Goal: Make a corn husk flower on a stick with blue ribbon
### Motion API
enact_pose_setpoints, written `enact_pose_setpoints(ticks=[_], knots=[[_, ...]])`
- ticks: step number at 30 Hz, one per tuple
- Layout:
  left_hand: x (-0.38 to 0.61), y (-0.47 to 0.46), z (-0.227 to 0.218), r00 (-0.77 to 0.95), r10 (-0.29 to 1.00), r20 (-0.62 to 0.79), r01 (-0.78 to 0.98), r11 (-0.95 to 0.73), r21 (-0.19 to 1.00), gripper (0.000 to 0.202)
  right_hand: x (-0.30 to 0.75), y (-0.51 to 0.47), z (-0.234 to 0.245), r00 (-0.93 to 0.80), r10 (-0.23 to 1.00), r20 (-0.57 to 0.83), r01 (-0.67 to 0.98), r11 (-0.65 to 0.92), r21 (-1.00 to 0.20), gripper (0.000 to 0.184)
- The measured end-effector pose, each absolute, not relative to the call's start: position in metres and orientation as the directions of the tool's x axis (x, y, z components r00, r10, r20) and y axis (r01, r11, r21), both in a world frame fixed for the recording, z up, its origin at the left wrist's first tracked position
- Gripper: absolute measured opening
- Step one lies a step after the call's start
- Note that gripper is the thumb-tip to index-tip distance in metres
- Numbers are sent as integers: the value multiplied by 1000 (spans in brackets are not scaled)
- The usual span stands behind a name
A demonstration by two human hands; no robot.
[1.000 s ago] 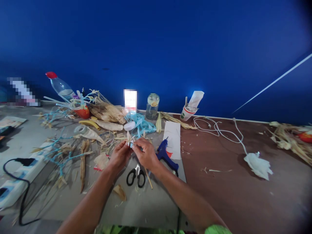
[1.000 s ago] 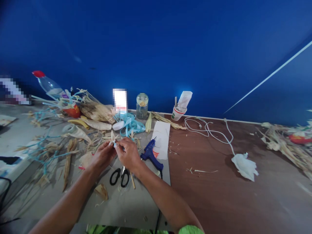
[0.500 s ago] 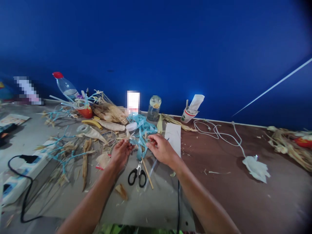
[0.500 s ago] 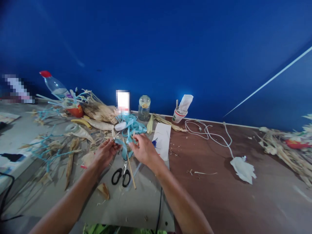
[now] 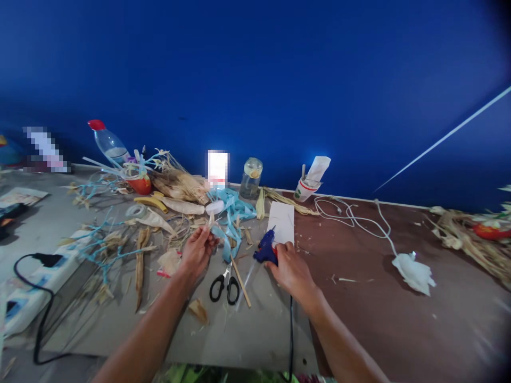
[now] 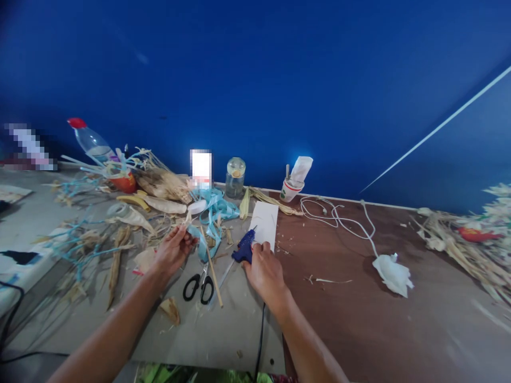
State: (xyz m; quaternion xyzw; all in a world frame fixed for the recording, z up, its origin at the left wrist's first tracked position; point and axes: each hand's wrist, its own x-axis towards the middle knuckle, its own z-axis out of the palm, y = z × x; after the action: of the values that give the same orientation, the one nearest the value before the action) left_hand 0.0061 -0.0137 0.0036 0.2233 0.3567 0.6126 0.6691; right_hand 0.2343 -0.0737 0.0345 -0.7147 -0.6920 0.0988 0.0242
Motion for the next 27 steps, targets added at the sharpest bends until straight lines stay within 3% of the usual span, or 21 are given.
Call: enact_pose_setpoints(ticks=[7,11,16,19,21,24,27], knots=[[6,-15,10,12,980,-200,-648,160,745,23,237,-75,30,39,990,-135,989,-57,-138,42],[5,-14,9,43,982,-183,-673,164,721,22,237,-75,29,38,989,-141,986,-60,-156,35],[3,-12,6,39,980,-194,-701,166,694,18,246,-75,24,27,999,-47,948,-41,-317,32],[3,-13,6,42,979,-200,-699,172,694,20,254,-72,23,52,990,131,867,21,-499,32],[3,-13,7,51,978,-204,-700,181,691,22,257,-69,26,85,975,207,740,78,-668,34],[3,-12,6,64,975,-213,-709,194,678,21,255,-65,37,58,995,83,345,58,-937,38],[1,-11,5,88,973,-213,-718,210,663,21,244,-63,52,-84,996,-30,-35,-33,-999,46]])
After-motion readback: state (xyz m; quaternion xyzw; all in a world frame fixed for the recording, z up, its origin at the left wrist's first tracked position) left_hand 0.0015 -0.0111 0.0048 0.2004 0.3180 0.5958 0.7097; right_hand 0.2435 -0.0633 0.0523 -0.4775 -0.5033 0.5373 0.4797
